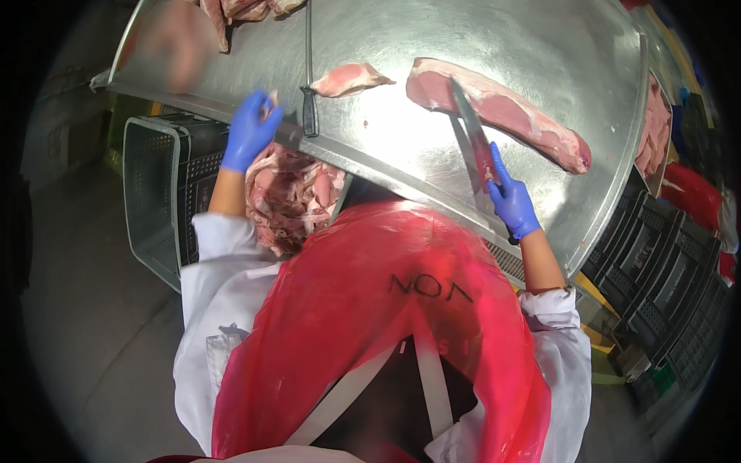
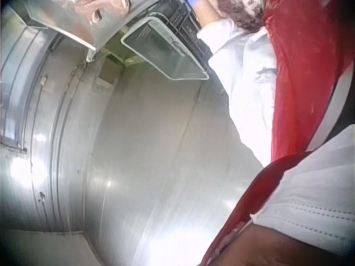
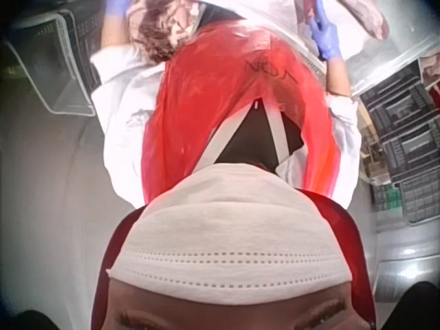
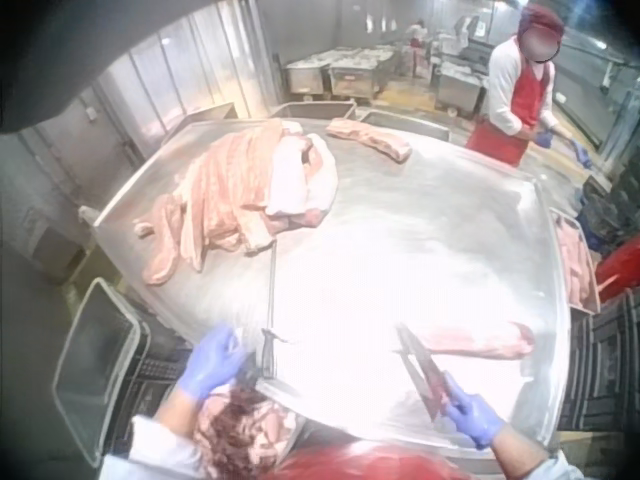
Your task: The person uses a knife to trim fat and sinew from large cuts of raw meat on a stainless steel table. They repeatedly slice off unwanted tissue and place the trimmed meat into a nearby bin while discarding the trimmings into a separate container.
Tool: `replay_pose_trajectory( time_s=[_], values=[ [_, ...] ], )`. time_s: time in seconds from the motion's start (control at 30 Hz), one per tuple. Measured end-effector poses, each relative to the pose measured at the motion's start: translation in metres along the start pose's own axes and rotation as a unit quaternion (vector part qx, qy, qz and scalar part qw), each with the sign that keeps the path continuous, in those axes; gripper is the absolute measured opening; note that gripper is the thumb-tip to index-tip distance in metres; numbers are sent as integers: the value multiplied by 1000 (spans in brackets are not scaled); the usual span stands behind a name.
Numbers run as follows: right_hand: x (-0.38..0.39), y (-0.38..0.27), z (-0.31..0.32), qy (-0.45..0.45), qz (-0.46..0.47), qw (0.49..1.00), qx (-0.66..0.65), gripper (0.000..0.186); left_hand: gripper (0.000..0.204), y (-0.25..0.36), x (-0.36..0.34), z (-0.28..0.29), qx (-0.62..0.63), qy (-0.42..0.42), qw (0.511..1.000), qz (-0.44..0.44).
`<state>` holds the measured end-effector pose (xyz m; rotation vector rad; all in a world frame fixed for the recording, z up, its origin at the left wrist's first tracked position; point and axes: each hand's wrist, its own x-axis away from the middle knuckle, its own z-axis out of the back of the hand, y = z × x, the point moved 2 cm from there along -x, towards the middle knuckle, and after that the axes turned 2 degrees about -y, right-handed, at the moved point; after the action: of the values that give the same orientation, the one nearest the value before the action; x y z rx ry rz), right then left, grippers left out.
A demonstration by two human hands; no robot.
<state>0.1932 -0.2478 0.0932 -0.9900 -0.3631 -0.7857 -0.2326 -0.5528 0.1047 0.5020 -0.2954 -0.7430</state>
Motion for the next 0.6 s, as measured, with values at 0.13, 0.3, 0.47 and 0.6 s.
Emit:
replay_pose_trajectory(
  time_s=[0.13,0.3,0.47,0.6],
  values=[
    [-11,-22,-12,37,28,995,-86,75,32,-35,93,7,-54,-117,992,-5],
    [-84,-94,-56,-28,126,988,-86,67,44,4,64,-42,-162,-88,973,-141],
    [-128,-128,-91,10,179,980,82,55,38,48,-52,-128,-199,16,973,-113],
    [-97,-90,-87,52,132,979,145,55,14,50,-43,-169,-220,18,963,-153]
  ],
)
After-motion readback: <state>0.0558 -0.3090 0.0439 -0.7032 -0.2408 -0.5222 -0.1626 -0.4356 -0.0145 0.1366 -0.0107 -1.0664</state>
